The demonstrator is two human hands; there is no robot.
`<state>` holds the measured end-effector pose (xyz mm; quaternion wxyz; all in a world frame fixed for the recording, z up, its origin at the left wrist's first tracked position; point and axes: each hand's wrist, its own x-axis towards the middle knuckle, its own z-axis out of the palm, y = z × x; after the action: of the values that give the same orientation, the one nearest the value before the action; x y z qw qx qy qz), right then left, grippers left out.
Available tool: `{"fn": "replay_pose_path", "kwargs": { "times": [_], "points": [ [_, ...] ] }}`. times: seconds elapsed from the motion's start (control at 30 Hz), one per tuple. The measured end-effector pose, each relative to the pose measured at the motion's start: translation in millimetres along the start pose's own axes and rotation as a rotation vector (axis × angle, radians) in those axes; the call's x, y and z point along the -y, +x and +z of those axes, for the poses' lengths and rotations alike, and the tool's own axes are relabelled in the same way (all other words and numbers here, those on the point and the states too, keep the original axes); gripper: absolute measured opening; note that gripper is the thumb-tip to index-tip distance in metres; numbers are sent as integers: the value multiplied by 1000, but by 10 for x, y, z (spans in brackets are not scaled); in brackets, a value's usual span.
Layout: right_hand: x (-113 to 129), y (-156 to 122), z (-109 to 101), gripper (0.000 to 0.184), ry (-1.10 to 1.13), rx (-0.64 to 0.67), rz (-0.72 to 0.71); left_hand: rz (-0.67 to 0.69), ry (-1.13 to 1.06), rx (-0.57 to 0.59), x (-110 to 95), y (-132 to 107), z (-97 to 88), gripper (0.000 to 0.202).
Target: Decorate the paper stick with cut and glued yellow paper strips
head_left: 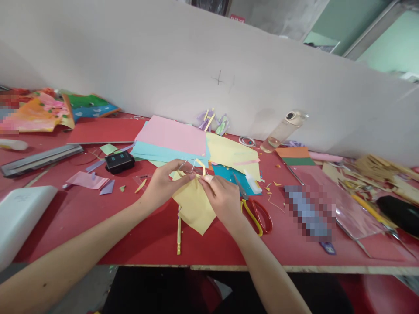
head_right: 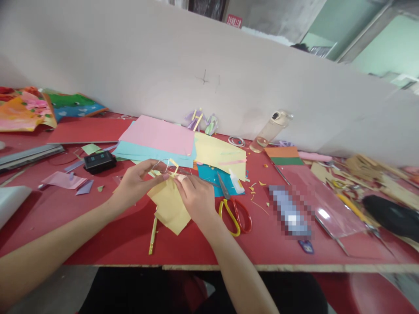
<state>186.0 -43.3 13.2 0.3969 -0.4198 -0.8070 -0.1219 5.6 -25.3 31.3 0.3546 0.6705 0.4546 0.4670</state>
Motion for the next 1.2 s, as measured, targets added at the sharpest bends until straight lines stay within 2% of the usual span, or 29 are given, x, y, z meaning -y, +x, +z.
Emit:
{"fn": "replay_pose_path", "kwargs": {
  "times": [0.27,0.47,0.7,0.83,1.0,1.2],
  "points": [
    [-19,-33,45,16,76,34,68,10,40,87,-29,26,-44,13],
    [-38,-16,19,15,228,52,184,-22,20,67,-26,41,-67,15],
    [-30,-7,-2,18,292,112,300,-28,-14,54,9,50,-75,17],
    [-56,-14,-20,13,322,149,313,-35,4,32,31,63,-104,18],
    [-77,-17,-37,16,305,169,340,-36,6,11,45,77,-129,20],
    [-63,-18,-43,12,319,168,274,-25,34,3,68,89,-129,20]
  ]
}}
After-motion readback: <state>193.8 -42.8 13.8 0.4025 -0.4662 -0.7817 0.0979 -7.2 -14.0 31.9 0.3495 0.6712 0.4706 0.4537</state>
